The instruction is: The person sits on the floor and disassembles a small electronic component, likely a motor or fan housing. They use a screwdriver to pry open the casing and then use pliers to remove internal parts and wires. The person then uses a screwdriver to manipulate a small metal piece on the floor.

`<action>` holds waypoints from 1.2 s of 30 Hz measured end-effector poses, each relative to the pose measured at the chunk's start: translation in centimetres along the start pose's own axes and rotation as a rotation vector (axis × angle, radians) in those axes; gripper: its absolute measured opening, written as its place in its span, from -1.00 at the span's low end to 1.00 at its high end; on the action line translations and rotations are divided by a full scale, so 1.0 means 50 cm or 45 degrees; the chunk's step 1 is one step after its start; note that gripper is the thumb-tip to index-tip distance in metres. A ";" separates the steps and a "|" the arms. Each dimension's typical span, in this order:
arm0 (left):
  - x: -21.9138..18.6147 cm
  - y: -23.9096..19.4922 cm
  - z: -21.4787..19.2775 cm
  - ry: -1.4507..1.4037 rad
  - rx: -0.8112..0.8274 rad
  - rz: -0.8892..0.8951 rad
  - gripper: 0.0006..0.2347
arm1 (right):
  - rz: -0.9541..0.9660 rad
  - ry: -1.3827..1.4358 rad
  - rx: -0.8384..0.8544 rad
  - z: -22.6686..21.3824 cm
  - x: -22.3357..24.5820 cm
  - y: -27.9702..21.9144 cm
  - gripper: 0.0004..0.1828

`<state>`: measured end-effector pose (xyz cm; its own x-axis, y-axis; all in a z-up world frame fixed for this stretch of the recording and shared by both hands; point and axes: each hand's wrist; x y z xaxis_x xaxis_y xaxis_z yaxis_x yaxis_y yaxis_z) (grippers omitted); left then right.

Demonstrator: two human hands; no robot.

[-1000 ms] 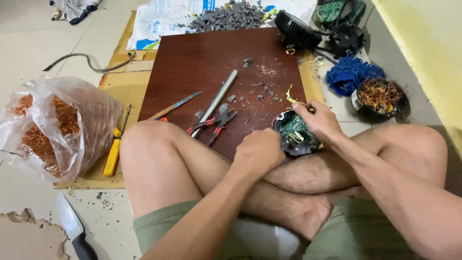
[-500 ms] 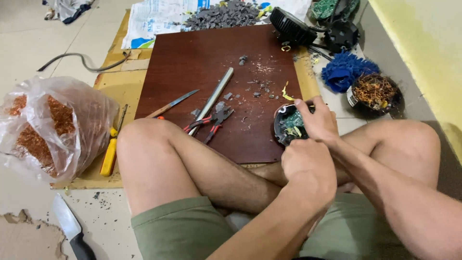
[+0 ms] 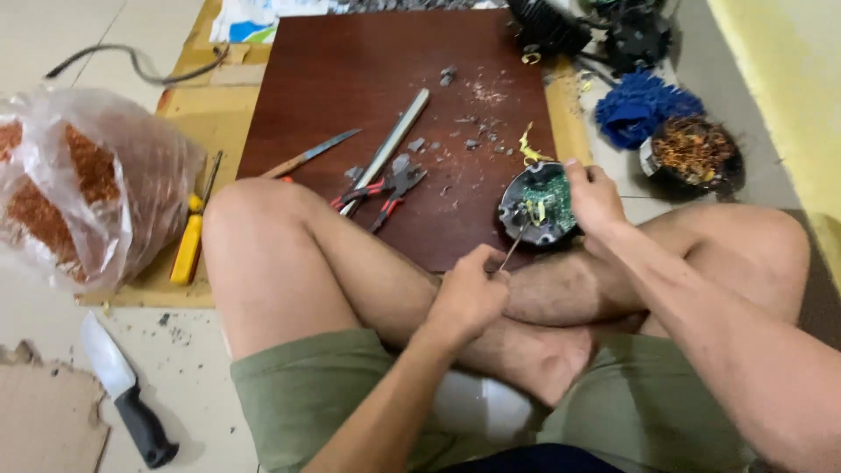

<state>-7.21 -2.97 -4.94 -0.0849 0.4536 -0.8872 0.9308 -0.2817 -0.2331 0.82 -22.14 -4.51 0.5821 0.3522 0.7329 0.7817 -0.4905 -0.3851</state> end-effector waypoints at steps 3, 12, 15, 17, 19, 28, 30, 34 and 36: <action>0.008 -0.022 -0.027 -0.370 -0.029 -0.133 -0.63 | 0.179 0.199 0.165 0.015 -0.053 0.108 -0.14; -0.010 -0.058 -0.111 0.246 0.068 -0.061 -0.71 | 0.007 -0.055 0.215 0.045 -0.066 0.134 -0.18; -0.098 -0.039 -0.131 0.705 0.209 -0.004 -0.74 | -0.083 -0.309 0.198 0.045 -0.006 0.051 -0.18; -0.127 -0.020 -0.128 0.763 0.239 0.059 -0.73 | -0.106 -0.365 0.253 0.054 0.026 0.034 -0.20; -0.147 -0.002 -0.120 0.822 0.269 0.122 -0.71 | -0.131 -0.419 0.307 0.056 0.044 0.036 -0.22; -0.155 -0.075 -0.049 0.843 0.223 0.001 -0.80 | 0.107 -0.269 0.158 0.082 0.060 0.006 -0.16; -0.104 -0.094 -0.011 0.628 0.096 -0.149 -0.72 | 0.359 -0.131 0.113 0.071 0.103 -0.057 -0.17; -0.040 -0.062 -0.046 0.119 0.015 -0.215 -0.74 | 0.189 -0.209 0.077 0.103 0.020 0.063 -0.11; -0.070 -0.089 -0.056 -0.179 -0.039 -0.329 -0.65 | 0.201 -0.186 0.039 0.103 0.022 0.073 -0.16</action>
<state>-10.05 -0.95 0.32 -0.3667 0.3847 -0.8471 0.8822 -0.1454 -0.4479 5.48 -19.44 -8.01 0.7222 0.3857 0.5742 0.6836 -0.5250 -0.5071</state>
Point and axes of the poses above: each hand's wrist, its own y-axis towards the middle knuckle, its own z-axis out of the palm, x = y × z, and after that the axes turned 13 degrees about z, right-handed
